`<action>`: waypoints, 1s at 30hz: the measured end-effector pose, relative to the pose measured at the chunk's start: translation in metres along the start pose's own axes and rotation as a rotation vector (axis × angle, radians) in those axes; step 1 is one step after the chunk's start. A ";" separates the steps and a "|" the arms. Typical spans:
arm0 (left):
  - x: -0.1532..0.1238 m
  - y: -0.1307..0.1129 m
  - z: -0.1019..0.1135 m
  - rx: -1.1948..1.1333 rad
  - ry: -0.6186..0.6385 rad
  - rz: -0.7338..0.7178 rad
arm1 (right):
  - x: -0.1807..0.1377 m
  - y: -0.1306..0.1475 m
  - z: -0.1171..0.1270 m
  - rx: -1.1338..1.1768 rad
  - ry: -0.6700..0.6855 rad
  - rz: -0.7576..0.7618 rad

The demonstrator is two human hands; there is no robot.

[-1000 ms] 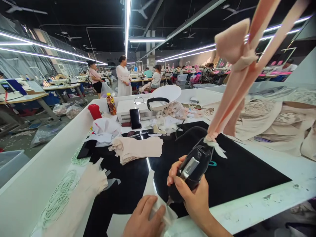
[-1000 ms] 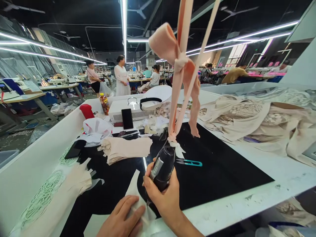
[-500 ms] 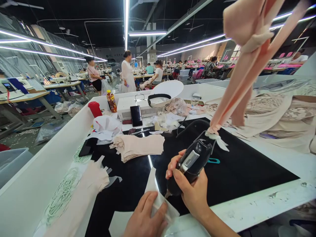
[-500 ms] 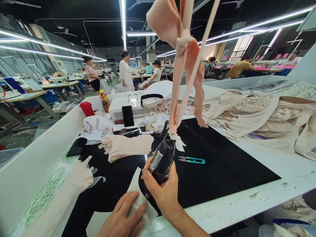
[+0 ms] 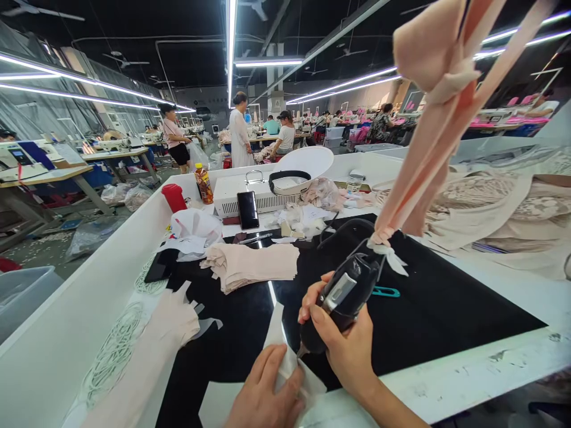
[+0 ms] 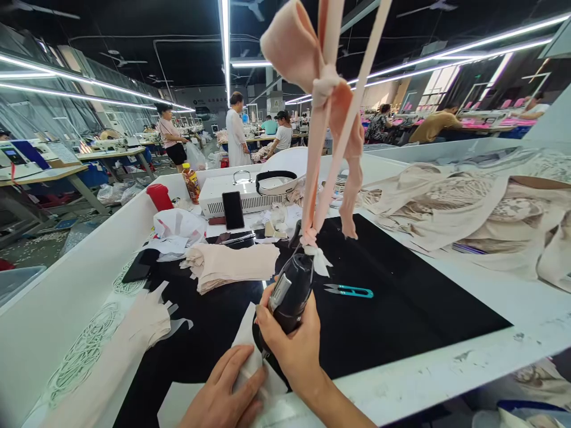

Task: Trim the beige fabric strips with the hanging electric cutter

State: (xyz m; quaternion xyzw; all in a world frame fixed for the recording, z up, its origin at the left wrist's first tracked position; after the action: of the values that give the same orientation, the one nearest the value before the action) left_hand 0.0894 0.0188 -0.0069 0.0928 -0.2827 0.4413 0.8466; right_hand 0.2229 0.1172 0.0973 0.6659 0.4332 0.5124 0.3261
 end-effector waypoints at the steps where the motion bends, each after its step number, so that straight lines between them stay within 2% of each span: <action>1: -0.001 0.000 -0.002 -0.004 -0.029 0.022 | 0.001 0.000 0.000 0.003 -0.003 0.008; 4: 0.000 -0.002 0.005 -0.025 -0.197 0.014 | 0.002 0.000 -0.002 -0.001 -0.006 0.019; 5: 0.002 -0.002 0.008 -0.028 -0.217 -0.002 | 0.003 -0.001 -0.003 -0.005 -0.007 0.016; 10: 0.008 -0.001 0.008 -0.004 -0.052 -0.047 | 0.003 -0.001 -0.008 -0.031 -0.006 0.010; 15: -0.009 -0.020 0.002 0.062 -0.115 -0.079 | 0.000 -0.001 -0.005 -0.053 0.026 0.007; 18: -0.009 -0.027 0.003 0.063 -0.079 -0.036 | -0.003 0.000 -0.001 -0.026 0.050 -0.003; 22: 0.020 -0.021 0.030 -0.143 -0.029 -0.075 | -0.002 0.007 0.001 -0.007 0.068 0.020; 24: 0.038 -0.010 0.045 -0.246 -0.010 -0.065 | 0.000 0.010 0.000 -0.014 0.073 0.033; 27: 0.054 0.008 0.049 -0.380 0.088 -0.001 | -0.001 0.009 0.000 -0.009 0.064 0.023; 30: 0.053 0.019 0.046 -0.439 0.145 0.035 | -0.003 0.004 0.001 0.002 0.048 0.008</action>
State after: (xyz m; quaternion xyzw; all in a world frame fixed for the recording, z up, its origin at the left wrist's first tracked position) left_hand 0.0802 0.0479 0.0592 -0.1304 -0.3119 0.3893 0.8568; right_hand 0.2249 0.1124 0.0994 0.6555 0.4389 0.5290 0.3128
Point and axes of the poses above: each hand's wrist, its own x-axis towards the middle knuckle, its own z-axis out of the back of the hand, y = z × x, the point moved 8 cm from there along x, towards the middle knuckle, and after that the axes turned 10 degrees about -x, right-handed, at the moved point
